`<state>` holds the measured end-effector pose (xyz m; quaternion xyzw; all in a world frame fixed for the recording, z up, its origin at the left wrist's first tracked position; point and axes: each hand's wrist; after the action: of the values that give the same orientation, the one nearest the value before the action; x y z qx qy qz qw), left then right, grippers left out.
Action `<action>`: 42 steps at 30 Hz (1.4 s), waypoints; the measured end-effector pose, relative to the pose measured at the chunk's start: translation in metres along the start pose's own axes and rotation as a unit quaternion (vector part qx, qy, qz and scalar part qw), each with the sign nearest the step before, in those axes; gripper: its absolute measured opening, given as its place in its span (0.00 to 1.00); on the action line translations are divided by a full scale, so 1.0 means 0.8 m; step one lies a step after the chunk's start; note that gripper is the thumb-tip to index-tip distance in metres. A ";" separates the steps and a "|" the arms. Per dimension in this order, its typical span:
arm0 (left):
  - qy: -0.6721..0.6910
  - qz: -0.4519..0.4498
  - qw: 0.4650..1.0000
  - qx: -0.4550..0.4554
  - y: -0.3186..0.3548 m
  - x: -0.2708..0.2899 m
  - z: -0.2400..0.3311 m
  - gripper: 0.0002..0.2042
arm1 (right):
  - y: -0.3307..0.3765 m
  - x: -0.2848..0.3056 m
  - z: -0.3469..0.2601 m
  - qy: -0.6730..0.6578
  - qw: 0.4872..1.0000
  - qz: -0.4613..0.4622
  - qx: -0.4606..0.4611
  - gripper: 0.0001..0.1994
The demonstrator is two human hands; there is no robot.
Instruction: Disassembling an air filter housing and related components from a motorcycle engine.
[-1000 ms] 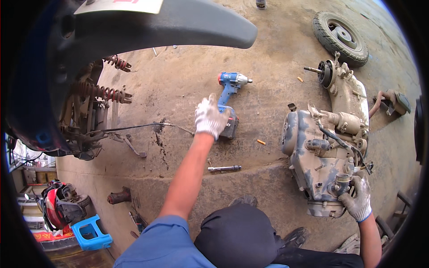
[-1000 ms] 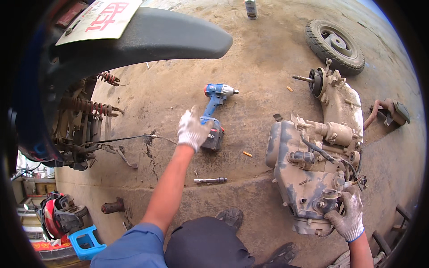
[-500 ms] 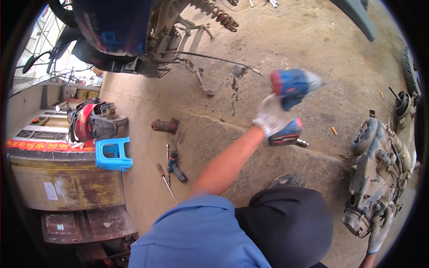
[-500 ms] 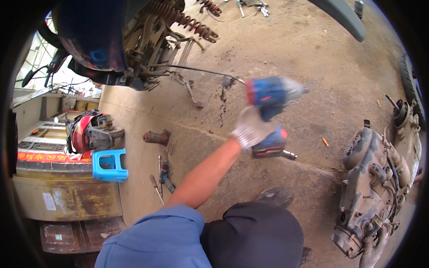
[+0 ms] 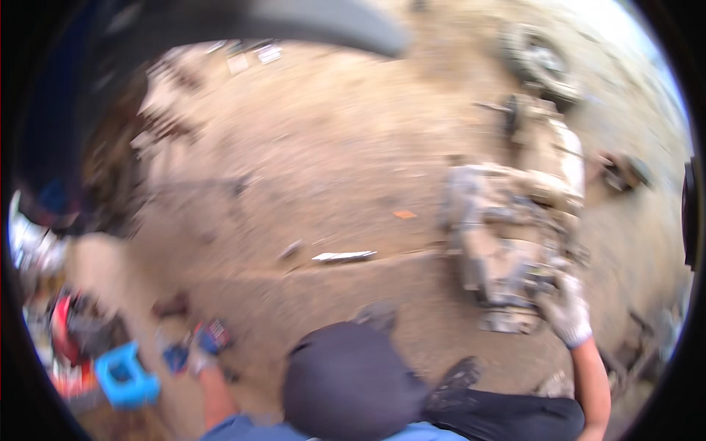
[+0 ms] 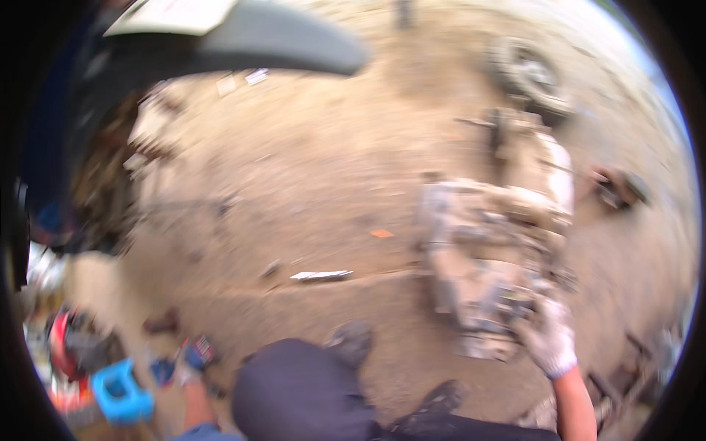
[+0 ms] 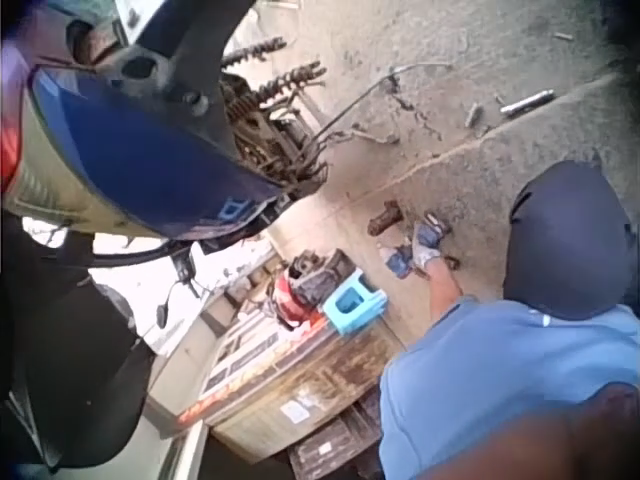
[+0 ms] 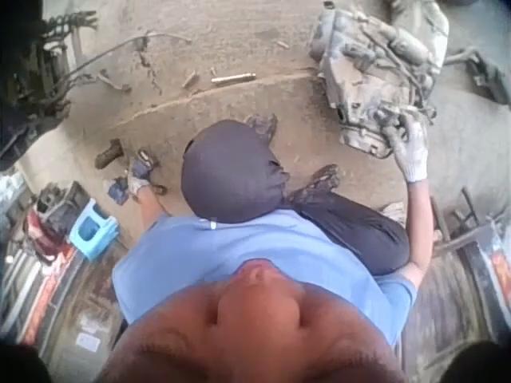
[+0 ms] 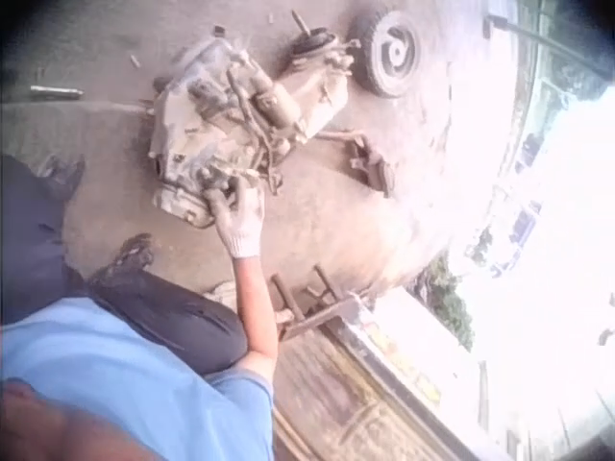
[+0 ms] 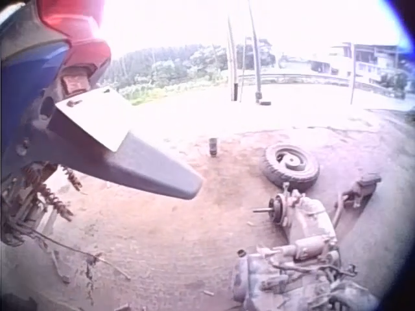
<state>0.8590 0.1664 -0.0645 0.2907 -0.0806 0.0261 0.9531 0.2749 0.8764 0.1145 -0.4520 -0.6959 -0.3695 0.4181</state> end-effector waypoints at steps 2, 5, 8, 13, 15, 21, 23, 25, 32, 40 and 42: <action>0.084 0.101 0.987 0.093 -0.024 0.013 0.018 0.29 | -0.015 0.026 -0.028 0.008 0.999 -0.039 0.017 0.23; 0.008 -0.020 0.996 0.087 -0.036 -0.152 -0.002 0.27 | -0.030 0.000 -0.020 -0.035 0.994 -0.010 0.106 0.24; -0.075 -0.146 0.986 0.036 -0.034 -0.266 -0.019 0.24 | -0.018 0.024 -0.009 0.011 0.991 0.006 0.135 0.26; -0.190 -0.258 0.942 -0.100 0.023 -0.347 0.006 0.18 | -0.020 0.072 -0.033 0.100 0.987 -0.041 0.122 0.20; -0.228 -0.289 0.917 -0.152 0.067 -0.376 0.008 0.16 | -0.023 0.084 -0.041 0.107 0.986 -0.047 0.116 0.19; -0.341 -0.339 0.823 -0.302 0.238 -0.463 0.022 0.10 | -0.042 0.088 -0.089 0.050 0.980 -0.026 0.191 0.12; -0.373 -0.344 0.787 -0.351 0.306 -0.490 0.030 0.09 | -0.038 0.059 -0.102 -0.023 0.966 0.092 0.241 0.12; -0.220 -0.551 0.617 -0.517 0.411 -0.617 0.051 0.08 | -0.040 0.044 -0.118 -0.052 0.960 0.102 0.256 0.14; 0.025 -0.814 0.361 -0.455 0.682 -0.718 0.017 0.13 | -0.014 0.020 -0.070 0.001 0.975 -0.097 0.200 0.27; -0.014 -0.805 0.437 -0.400 0.663 -0.699 -0.070 0.12 | 0.013 0.007 -0.037 -0.255 0.942 -0.174 -0.133 0.43; -0.011 -0.808 0.429 -0.404 0.664 -0.702 -0.066 0.13 | 0.007 0.019 -0.050 -0.279 0.924 -0.181 -0.190 0.46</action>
<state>0.2616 0.6350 0.0893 -0.1951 0.1794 -0.7947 0.5461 0.2865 0.8471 0.1445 -0.4737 -0.7713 -0.4232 0.0397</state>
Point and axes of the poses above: each hand's wrist, its own y-axis away from the middle knuckle, its own x-axis out of the back of the hand, z = x × y, and after that the axes turned 11 degrees about z, right-handed
